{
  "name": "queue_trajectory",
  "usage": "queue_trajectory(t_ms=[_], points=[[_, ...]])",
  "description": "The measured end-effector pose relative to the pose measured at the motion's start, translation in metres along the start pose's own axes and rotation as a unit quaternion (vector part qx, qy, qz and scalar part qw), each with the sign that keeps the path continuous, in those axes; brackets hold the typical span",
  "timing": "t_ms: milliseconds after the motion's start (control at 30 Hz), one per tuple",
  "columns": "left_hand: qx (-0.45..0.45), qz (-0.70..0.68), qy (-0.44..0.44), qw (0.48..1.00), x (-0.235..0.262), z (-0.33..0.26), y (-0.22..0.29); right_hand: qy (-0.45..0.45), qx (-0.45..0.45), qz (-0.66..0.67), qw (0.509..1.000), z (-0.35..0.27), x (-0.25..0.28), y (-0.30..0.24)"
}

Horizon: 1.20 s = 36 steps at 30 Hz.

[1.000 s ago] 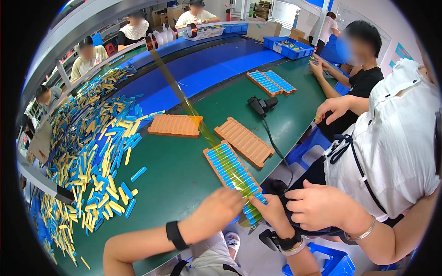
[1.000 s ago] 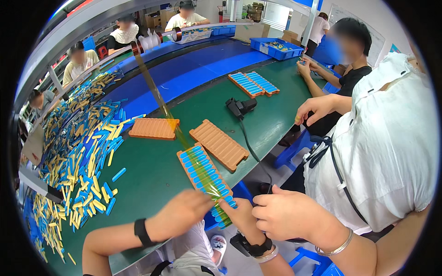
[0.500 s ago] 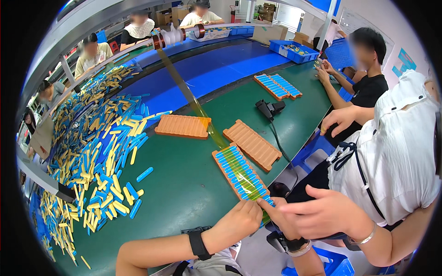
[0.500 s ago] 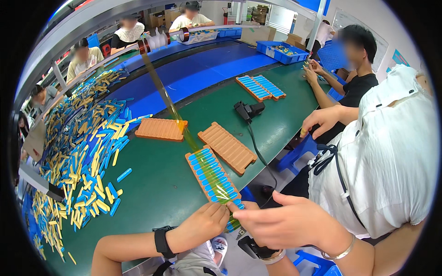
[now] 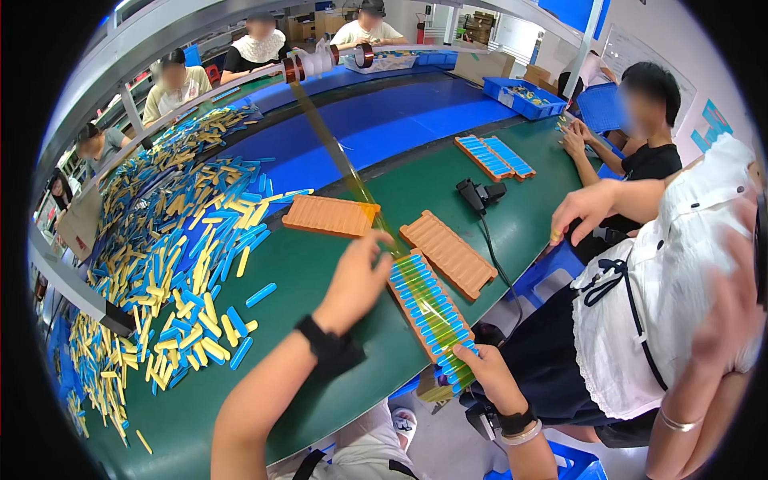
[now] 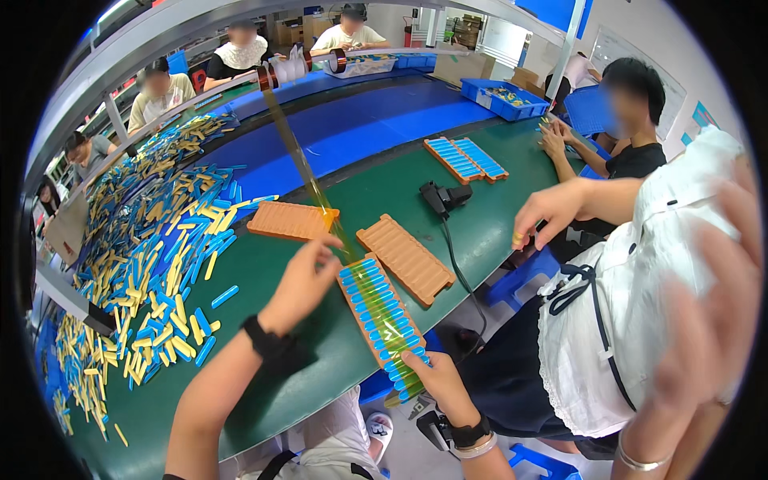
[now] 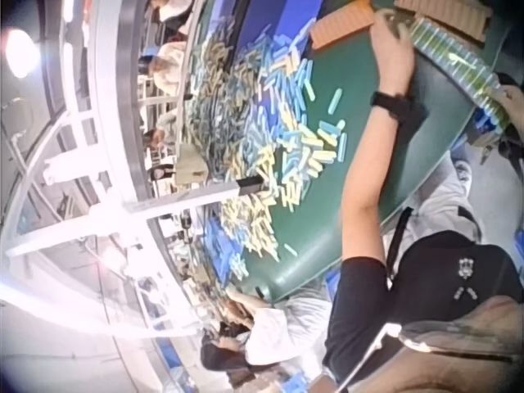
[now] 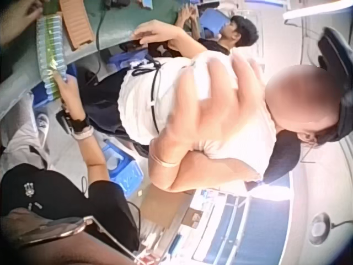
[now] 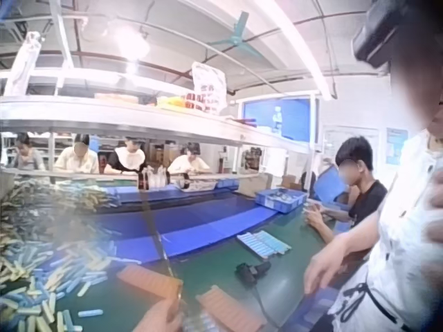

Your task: The recorder is sitting at a workbench and placing small blue and yellow plastic components into a brown tray.

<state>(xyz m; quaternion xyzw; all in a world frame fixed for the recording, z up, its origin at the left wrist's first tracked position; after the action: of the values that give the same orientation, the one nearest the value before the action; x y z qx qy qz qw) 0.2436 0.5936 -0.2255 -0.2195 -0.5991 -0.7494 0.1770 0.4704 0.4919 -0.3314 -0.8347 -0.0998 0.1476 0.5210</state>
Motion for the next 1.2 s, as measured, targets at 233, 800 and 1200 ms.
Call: queue_trajectory(t_ms=[233,800,1200], points=[[0.107,-0.193,-0.031,0.975,-0.008,0.042,-0.049,-0.012,0.003,0.016,1.000,-0.002,-0.002,0.002],[0.065,-0.060,0.043,0.995,-0.012,0.052,-0.046,0.028,0.036,-0.015,0.999,-0.003,0.004,-0.001],[0.081,-0.145,0.014,0.986,-0.015,0.054,-0.054,0.074,0.102,-0.054,0.990,-0.010,0.003,-0.016]])
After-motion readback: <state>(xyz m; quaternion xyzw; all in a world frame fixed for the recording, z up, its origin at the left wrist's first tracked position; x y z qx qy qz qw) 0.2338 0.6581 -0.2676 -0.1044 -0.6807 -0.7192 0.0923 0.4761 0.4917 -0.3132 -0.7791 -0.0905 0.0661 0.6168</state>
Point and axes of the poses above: each hand's wrist, its own z-axis towards the middle knuckle, its own x-axis out of the back of the hand, y = z × x, the point moved 10 cm from there along z, towards the middle knuckle, and after that the axes turned 8 degrees about -y, right-handed, at the moved point
